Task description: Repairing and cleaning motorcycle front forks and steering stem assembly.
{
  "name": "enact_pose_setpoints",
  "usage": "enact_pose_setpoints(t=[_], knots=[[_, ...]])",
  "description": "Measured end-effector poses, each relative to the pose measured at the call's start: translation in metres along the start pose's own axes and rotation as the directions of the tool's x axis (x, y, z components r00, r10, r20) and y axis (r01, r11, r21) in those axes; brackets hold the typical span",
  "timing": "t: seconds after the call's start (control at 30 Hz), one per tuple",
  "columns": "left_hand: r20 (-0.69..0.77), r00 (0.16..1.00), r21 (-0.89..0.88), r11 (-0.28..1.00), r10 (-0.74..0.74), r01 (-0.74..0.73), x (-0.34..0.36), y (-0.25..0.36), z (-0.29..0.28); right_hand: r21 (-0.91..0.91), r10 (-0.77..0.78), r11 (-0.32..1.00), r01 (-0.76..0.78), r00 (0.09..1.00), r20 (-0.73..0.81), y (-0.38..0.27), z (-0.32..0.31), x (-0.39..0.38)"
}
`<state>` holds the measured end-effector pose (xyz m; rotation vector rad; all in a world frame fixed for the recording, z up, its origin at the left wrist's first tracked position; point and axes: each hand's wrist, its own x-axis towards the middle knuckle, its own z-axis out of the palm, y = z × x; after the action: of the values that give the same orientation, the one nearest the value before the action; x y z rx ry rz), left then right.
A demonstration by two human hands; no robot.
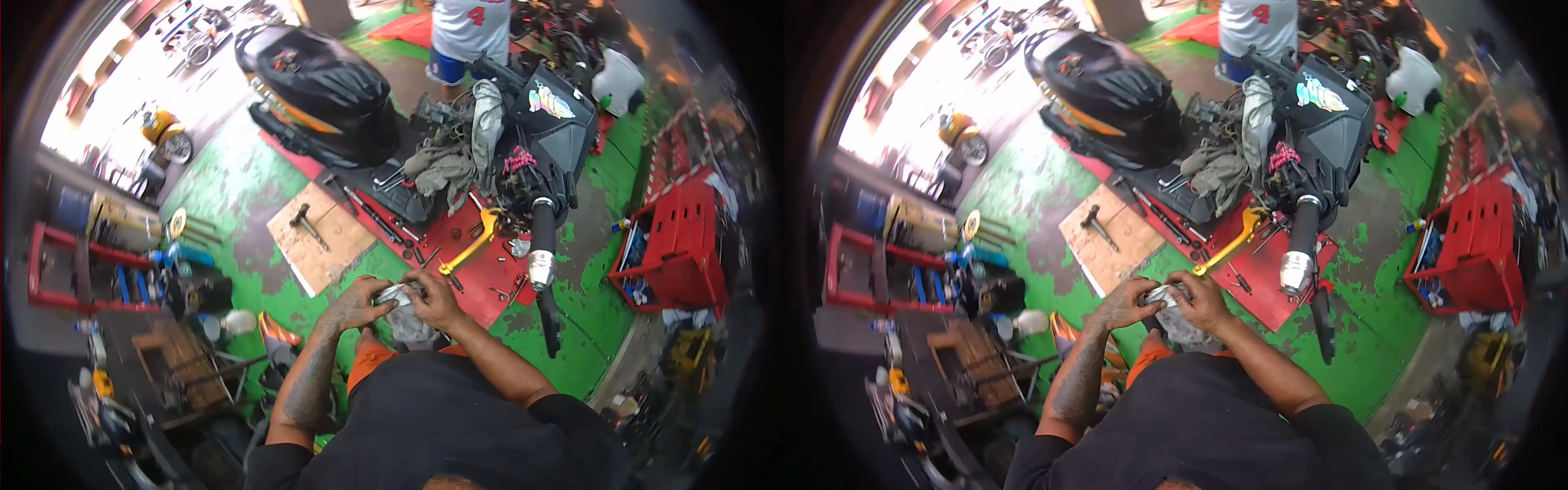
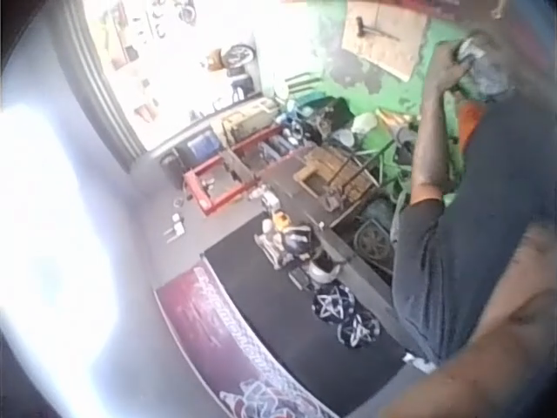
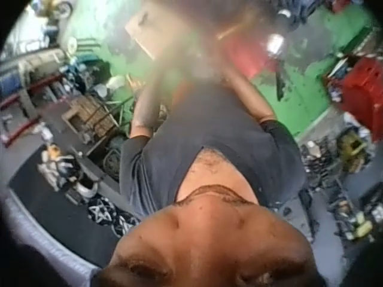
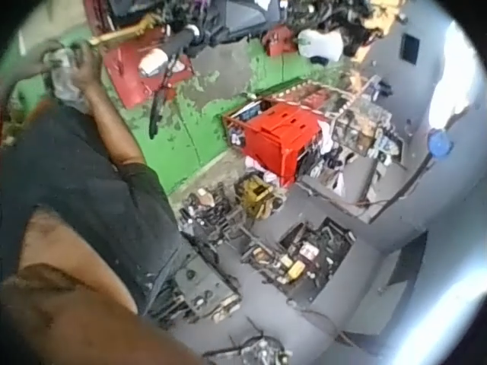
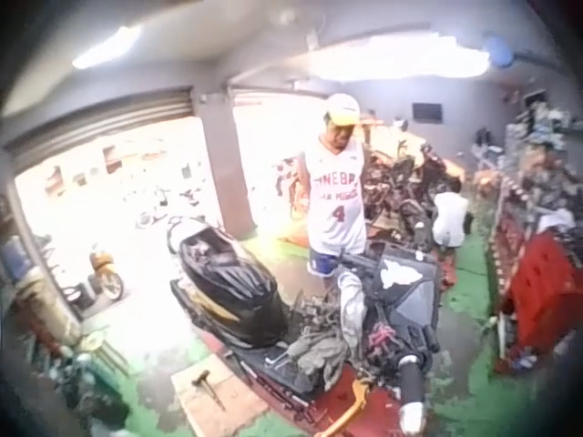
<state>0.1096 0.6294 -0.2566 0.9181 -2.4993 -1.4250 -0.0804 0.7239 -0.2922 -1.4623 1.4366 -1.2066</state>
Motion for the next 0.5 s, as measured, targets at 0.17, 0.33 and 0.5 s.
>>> enact_pose_setpoints(t=[0.17,0.33,0.5], knots=[[0.176,0.979,-0.403,0.915,0.105,-0.025,0.052,-0.054,-0.065,0.15,0.091,0.988,-0.045,0.943,-0.32,0.02,0.03,0.053],[-0.028,0.991,-0.976,0.219,-0.128,0.001,0.092,-0.109,-0.111,-0.051,0.216,0.966,-0.252,0.904,-0.37,0.063,0.033,0.05],[-0.122,0.984,-0.992,-0.033,0.133,-0.119,0.148,-0.101,-0.186,-0.066,0.598,0.744,-0.664,0.707,-0.377,0.121,0.035,-0.032]])
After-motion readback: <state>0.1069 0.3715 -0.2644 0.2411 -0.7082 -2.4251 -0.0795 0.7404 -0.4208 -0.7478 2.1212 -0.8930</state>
